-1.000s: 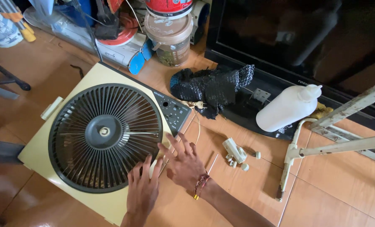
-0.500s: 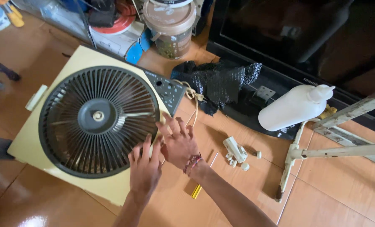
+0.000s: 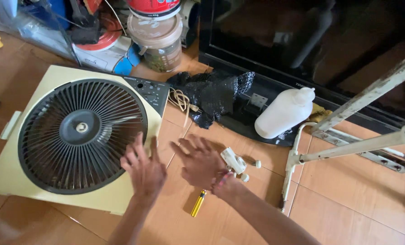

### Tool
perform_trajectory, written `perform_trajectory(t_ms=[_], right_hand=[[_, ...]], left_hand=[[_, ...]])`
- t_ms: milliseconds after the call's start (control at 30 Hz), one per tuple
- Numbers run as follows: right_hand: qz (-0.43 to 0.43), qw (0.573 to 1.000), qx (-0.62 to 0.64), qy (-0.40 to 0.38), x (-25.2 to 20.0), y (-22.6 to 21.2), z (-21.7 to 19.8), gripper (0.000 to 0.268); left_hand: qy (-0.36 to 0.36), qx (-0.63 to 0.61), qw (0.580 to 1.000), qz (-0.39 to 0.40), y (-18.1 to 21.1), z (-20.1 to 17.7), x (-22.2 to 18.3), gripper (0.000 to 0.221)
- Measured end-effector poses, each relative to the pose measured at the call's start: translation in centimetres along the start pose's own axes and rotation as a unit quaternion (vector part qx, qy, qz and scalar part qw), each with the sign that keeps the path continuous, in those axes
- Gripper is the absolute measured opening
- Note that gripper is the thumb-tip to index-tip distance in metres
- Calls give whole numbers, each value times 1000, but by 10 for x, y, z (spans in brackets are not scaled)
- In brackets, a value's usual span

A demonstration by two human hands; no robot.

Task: Disassembling a television by removing the stand and back panel screws using a screwdriver.

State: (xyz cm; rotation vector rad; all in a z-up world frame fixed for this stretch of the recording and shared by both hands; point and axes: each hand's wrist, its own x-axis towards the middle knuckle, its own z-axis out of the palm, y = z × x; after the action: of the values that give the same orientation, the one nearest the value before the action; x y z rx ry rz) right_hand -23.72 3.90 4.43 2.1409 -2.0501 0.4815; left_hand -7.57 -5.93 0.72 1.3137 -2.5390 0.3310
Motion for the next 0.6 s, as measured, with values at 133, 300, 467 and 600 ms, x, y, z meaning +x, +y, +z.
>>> perform_trajectory(t_ms=[133,300,467,600], right_hand=[[24,989,-116,92,-60,57,36,63],[175,960,-148,-158,-98,96,-63,29],[172,950,-253,54,-122,113,-140,24],[213,890,-397,-75,-154,147,-167,30]], left_hand=[[73,6,991,110,59,-20,-1,95],[-151,-295,892,307,146,-13,-22,54],[-264,-403,802,353,218,-30,-19,40],[-44,-504,759,411,275,-60,4,65]])
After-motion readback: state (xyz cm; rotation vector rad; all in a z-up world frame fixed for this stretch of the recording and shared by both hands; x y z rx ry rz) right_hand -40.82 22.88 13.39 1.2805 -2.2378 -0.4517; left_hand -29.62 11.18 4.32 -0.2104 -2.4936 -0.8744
